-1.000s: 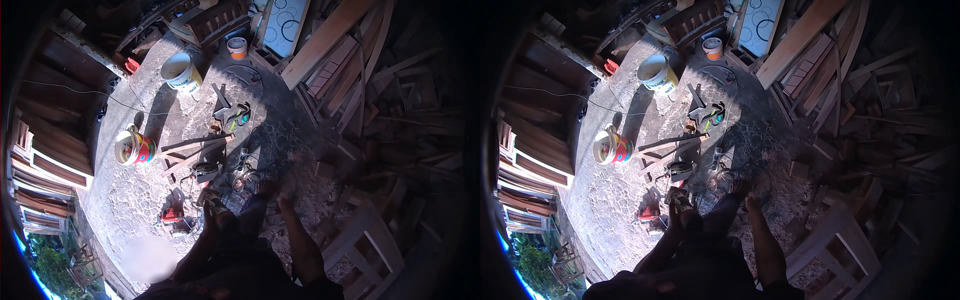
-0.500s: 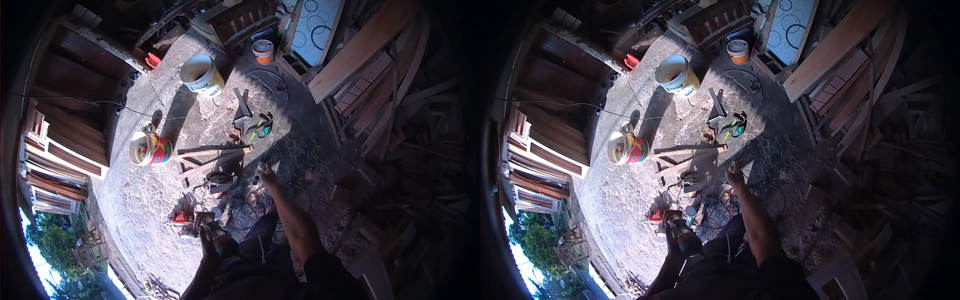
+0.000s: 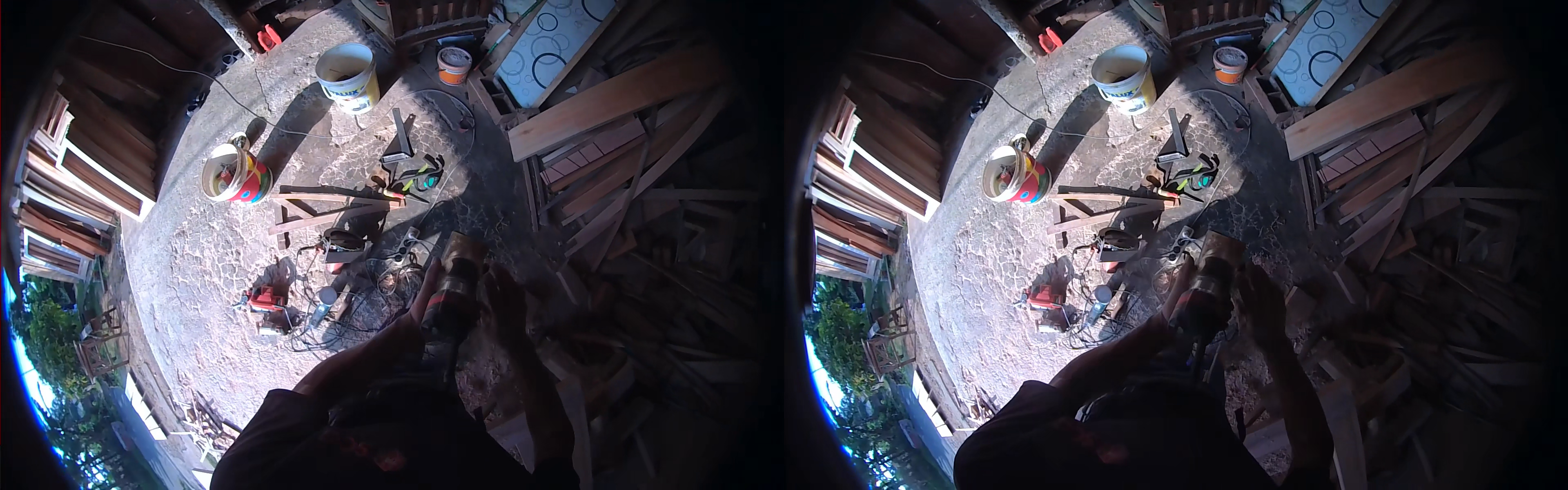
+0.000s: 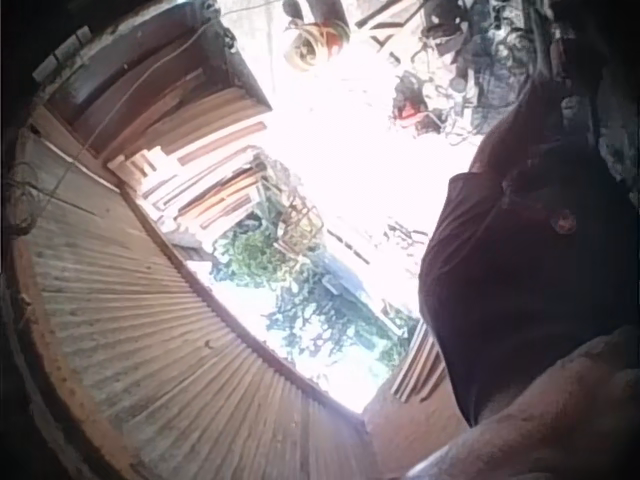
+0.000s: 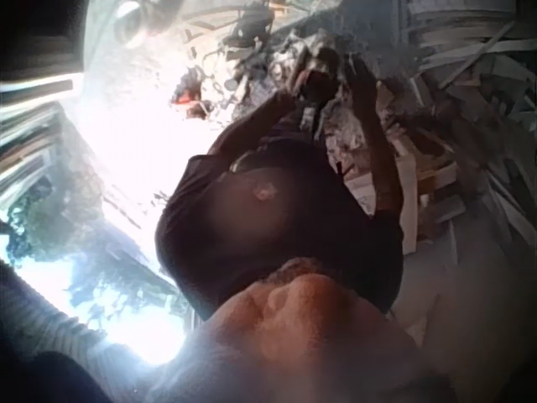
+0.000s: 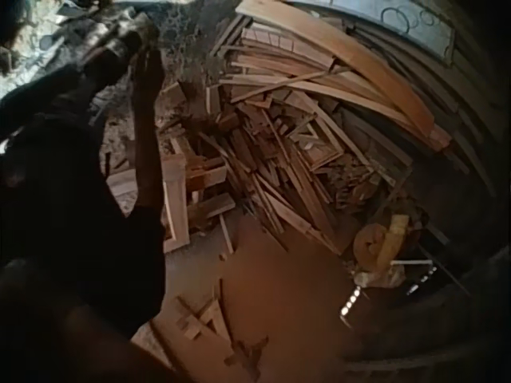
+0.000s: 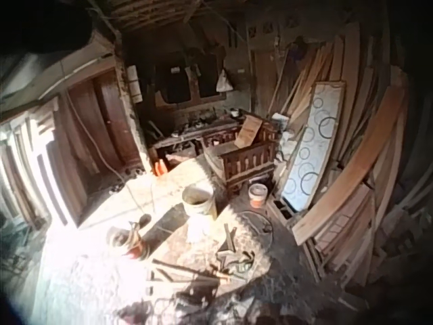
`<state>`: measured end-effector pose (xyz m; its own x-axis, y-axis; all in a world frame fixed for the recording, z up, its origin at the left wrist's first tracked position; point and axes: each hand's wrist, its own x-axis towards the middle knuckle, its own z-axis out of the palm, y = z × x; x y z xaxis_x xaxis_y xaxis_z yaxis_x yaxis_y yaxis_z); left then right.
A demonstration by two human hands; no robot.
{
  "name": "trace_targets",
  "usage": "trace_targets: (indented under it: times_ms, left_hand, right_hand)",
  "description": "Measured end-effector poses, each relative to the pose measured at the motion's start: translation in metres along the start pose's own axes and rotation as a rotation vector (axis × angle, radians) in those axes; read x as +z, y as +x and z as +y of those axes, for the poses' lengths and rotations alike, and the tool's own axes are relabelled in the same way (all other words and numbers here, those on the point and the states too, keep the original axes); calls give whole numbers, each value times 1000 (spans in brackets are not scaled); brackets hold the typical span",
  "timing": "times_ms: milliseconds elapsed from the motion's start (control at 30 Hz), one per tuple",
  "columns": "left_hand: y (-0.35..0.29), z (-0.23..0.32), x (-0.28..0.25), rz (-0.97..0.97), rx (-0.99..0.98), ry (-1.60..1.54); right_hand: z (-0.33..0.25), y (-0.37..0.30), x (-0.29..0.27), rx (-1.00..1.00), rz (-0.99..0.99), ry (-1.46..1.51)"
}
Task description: The person uses a router to shape the inner edge of a wooden door frame, marks points with a pencil, and works on a small metal component on the ground with tools.
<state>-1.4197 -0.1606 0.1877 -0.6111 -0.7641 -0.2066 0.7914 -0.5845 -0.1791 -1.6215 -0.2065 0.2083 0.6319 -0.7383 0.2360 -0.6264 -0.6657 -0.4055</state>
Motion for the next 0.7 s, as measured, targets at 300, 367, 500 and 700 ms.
trace_targets:
  times_ms: [300, 367, 500, 700]
  left_hand:
    - [20, -95, 60, -377, -502, -432]
    - [13, -94, 53, -347, -559, -332]
    - [32, -74, 39, -277, -777, 259]
    - [-34, 7, 76, -357, -381, 826]
  right_hand:
    - [-26, -16, -128, -386, 236, -173]
    - [-44, -14, -140, -422, 182, -201]
    - [-62, -17, -152, -241, 101, -372]
    - [-57, -32, -184, 315, -20, -436]
